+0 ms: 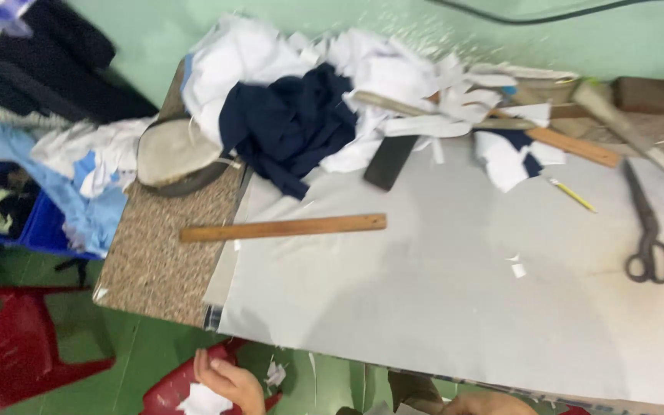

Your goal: The person uses large shears to cut a long strip of white fabric on a gray work table. They trim the edges of the strip and then cut it into smaller pieces. Finally, they fold a larger piece of white fabric and place it on a red chair.

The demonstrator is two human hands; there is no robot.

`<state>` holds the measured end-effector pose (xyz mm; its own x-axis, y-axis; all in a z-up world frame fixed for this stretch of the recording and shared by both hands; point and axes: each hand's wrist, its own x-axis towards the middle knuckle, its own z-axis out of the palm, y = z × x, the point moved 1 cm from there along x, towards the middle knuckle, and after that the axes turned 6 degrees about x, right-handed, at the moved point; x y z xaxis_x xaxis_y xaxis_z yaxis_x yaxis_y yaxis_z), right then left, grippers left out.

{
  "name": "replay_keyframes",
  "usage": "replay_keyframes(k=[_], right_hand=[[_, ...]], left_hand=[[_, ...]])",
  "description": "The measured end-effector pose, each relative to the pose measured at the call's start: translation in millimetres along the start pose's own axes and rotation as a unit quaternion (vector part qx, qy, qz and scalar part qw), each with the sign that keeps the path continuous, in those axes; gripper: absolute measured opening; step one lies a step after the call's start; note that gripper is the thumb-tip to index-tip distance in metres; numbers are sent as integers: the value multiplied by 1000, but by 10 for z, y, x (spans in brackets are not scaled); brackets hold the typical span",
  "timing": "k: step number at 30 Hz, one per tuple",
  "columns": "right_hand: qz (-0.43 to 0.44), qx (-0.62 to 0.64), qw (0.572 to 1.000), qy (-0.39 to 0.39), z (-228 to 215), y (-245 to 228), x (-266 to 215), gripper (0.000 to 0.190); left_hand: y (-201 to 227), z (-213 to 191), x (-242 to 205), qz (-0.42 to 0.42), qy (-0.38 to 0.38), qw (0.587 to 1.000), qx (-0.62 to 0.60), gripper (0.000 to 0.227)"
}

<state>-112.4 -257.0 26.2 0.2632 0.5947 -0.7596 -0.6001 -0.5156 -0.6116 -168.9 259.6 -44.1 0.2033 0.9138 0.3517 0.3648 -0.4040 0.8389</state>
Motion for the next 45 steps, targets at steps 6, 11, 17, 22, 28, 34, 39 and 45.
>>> replay_keyframes(k=[6,11,17,22,28,34,39,45], right_hand=[[-244,-344,793,439,-687,-1652,-102,62],[-127,-497,640,572,-1511,-1369,165,80],[-146,-335,631,684,-1705,-960,305,18],[-167,-295,643,687,-2079,-1368,558,20],[-197,-386,646,628,-1813,-3838,1408,54],[-437,-502,603,439,-404,-6314,2804,86],[-130,-567,731,356,-187,-6419,3764,130],[-382,-595,553,441,-526,-4886,4304,41]], left_hand=[[1731,1468,-223,372,-298,878,43,49],[1942,2264,-443,412,-420,794,153,71],[1936,2466,-122,349,-481,785,174,75],[1588,2593,449,366,-440,819,41,68],[1179,2671,1529,373,-325,867,67,66],[745,2710,1708,364,-358,850,126,68],[722,2728,1735,362,-371,850,97,69],[811,2774,1706,339,-368,862,80,72]])
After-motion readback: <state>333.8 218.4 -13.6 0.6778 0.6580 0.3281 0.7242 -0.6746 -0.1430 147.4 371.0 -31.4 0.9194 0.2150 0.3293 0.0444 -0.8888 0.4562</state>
